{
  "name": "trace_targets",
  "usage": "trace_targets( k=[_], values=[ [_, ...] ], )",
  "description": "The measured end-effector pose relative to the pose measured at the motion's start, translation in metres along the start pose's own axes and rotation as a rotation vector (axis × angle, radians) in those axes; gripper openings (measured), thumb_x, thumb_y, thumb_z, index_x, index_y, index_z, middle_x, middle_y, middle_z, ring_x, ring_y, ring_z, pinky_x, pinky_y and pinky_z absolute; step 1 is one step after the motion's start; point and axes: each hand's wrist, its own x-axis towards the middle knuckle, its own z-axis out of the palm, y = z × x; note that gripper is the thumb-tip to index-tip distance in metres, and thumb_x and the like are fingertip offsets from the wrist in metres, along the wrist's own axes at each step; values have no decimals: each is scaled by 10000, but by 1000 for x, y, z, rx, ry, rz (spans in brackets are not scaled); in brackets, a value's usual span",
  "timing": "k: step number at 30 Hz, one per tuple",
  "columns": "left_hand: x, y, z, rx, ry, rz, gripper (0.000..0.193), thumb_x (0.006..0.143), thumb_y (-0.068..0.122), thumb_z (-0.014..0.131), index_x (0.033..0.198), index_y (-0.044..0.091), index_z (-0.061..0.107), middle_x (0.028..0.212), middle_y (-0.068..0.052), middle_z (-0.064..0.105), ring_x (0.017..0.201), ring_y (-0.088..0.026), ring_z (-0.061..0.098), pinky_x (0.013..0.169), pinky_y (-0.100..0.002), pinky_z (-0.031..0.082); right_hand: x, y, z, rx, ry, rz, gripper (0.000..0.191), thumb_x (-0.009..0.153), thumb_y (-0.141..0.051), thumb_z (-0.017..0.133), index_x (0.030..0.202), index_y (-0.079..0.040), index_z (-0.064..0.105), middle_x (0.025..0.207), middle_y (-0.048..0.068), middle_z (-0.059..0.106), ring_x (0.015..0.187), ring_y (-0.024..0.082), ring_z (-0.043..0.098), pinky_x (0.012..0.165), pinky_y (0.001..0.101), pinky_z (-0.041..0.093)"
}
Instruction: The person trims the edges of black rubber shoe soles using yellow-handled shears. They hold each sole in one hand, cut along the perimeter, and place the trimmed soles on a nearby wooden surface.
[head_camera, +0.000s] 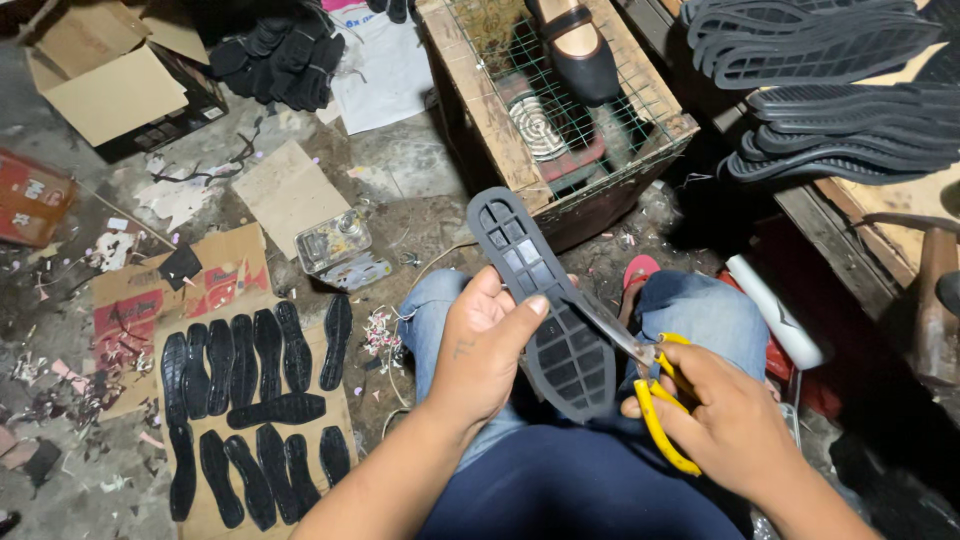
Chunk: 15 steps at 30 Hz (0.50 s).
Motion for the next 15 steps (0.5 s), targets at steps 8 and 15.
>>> trace_targets(
  k=[8, 15],
  values=[
    [-6, -7, 3, 0, -48, 19, 343, 993, -39, 567, 1332, -28, 523, 1243, -131, 683, 1159, -178, 653, 1067, -349, 497, 0, 0, -1, 60, 10, -27, 362, 801, -254, 748, 1137, -120, 720, 861, 37, 783, 700, 166, 727, 613, 300, 582],
    [-10, -10, 4, 0, -38, 15, 325, 1003, -20, 579, 1323, -26, 521, 1225, -134, 688, 1137, -180, 657, 1051, -351, 506, -1, 4, -1, 13, 31, -13, 428, 767, -223, 795, 1176, -106, 741, 833, 49, 776, 629, 161, 763, 597, 289, 578]
  ],
)
